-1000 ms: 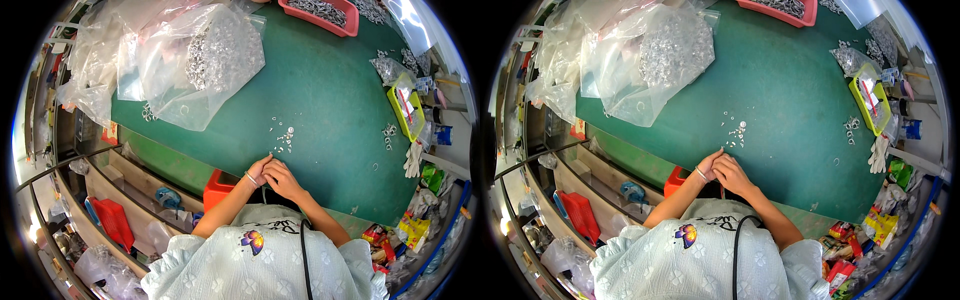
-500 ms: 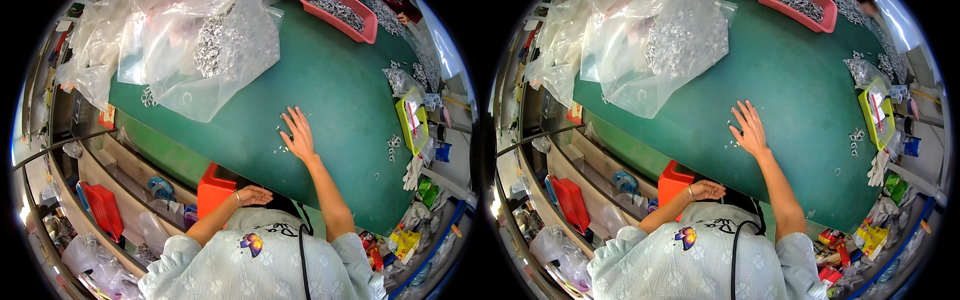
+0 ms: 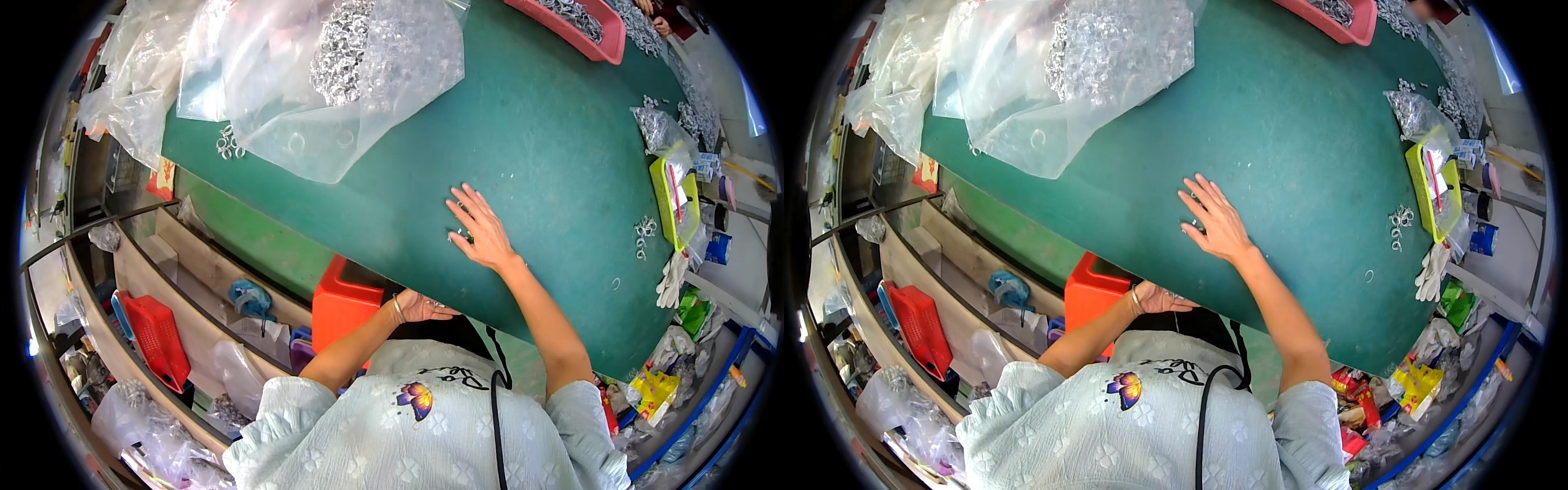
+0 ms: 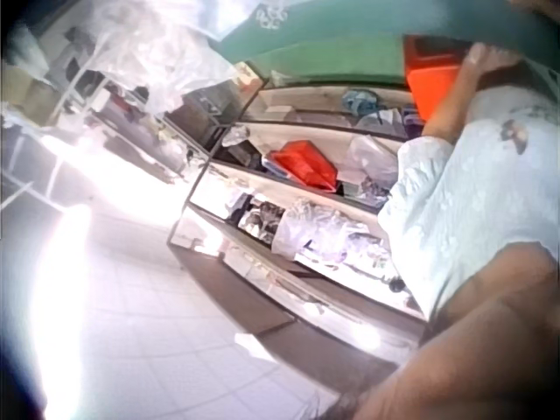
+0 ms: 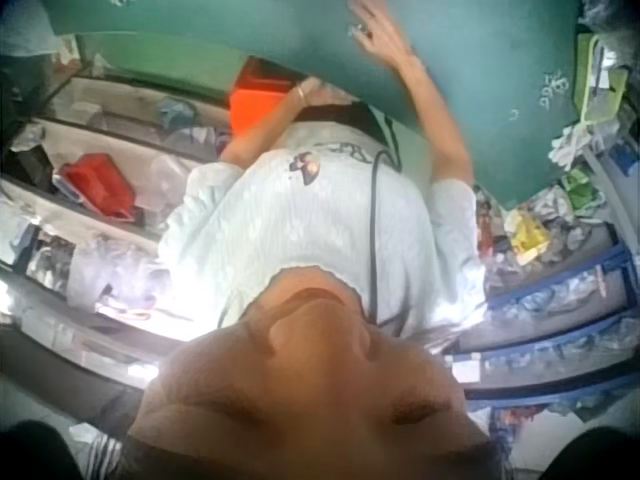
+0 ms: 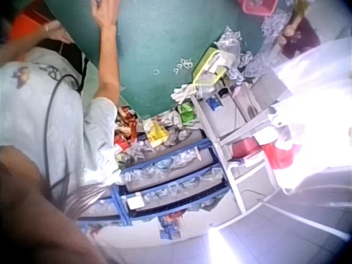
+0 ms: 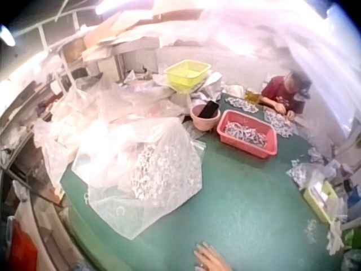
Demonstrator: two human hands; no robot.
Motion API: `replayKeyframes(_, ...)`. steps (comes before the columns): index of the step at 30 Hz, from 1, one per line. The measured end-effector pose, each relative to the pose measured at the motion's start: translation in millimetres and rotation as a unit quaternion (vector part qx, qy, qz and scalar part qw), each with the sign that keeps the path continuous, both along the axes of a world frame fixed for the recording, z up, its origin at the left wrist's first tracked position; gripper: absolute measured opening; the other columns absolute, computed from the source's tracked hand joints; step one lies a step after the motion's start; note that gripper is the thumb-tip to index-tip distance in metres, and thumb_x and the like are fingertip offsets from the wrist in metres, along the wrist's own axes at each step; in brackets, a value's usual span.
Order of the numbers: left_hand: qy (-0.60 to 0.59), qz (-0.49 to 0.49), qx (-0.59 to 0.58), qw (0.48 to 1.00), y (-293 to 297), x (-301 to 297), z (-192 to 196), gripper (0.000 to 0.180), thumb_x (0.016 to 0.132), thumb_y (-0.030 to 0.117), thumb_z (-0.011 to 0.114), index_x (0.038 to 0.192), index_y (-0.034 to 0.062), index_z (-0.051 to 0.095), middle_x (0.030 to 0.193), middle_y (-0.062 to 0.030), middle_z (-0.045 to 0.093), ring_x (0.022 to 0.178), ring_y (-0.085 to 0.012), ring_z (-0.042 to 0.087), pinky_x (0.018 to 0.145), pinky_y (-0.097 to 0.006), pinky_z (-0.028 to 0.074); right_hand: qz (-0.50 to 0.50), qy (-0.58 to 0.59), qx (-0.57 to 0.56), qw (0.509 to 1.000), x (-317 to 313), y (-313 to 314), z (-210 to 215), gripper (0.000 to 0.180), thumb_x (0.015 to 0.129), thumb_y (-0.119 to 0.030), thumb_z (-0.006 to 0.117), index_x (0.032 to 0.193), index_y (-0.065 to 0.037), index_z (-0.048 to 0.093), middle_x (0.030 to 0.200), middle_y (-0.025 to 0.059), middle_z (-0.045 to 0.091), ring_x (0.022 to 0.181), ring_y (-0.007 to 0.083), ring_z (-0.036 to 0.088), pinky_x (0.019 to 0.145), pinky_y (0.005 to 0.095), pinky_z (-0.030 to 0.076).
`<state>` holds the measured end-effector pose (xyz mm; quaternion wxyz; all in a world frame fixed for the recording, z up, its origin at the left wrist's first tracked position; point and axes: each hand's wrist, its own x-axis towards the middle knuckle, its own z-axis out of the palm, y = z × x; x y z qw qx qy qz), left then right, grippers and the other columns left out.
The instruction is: The person sorts through a pile of small metal ring-shaped components on a workbench, picks them up individually, and places several into a clear plastic container before wiping the container with a cloth and placing it into a bag.
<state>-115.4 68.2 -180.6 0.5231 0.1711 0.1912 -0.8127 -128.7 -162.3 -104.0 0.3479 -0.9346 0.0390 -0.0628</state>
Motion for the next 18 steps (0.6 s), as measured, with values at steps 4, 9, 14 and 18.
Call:
replayKeyframes(4,0.029,-0.002,-0.028,0.999,2,1,-1,0.075,0.086,0.062,0.034,0.134,0.0042,0.035,0.132,-0.0207,0.044,0.117,-0.0414,0.046,0.098,-0.048,0.038,0.038,0.004,0.007,0.999,-5,12,-5,0.047,0.077,-0.018,0.064,0.118,0.000,0.052,0.134,0.0144,0.042,0.127,0.0316,0.036,0.105,0.0442,0.030)
replayKeyframes(9,0.080,0.043,-0.065,0.994,8,-2,-11,0.080,0.084,0.066,0.029,0.137,0.0061,0.031,0.134,-0.0211,0.041,0.119,-0.0434,0.043,0.101,-0.051,0.033,0.070,0.013,0.063,0.995,-30,48,-4,0.049,0.075,-0.016,0.065,0.118,0.004,0.050,0.132,0.0168,0.043,0.128,0.0317,0.036,0.105,0.0449,0.029)
replayKeyframes(14,0.157,0.137,-0.121,0.971,18,-11,-32,0.078,0.083,0.068,0.028,0.138,0.0127,0.031,0.134,-0.0171,0.042,0.119,-0.0386,0.045,0.099,-0.052,0.034,0.103,0.020,0.094,0.990,-59,84,-6,0.048,0.075,-0.014,0.064,0.117,0.005,0.051,0.131,0.0181,0.045,0.127,0.0320,0.037,0.105,0.0442,0.030)
replayKeyframes(18,0.228,0.161,-0.145,0.949,36,-20,-66,0.060,0.092,0.051,0.031,0.132,0.0072,0.038,0.130,-0.0148,0.046,0.113,-0.0301,0.052,0.095,-0.046,0.041,0.137,0.028,0.136,0.981,-73,110,-5,0.048,0.074,-0.013,0.064,0.117,0.003,0.051,0.129,0.0168,0.047,0.125,0.0319,0.039,0.104,0.0444,0.031)
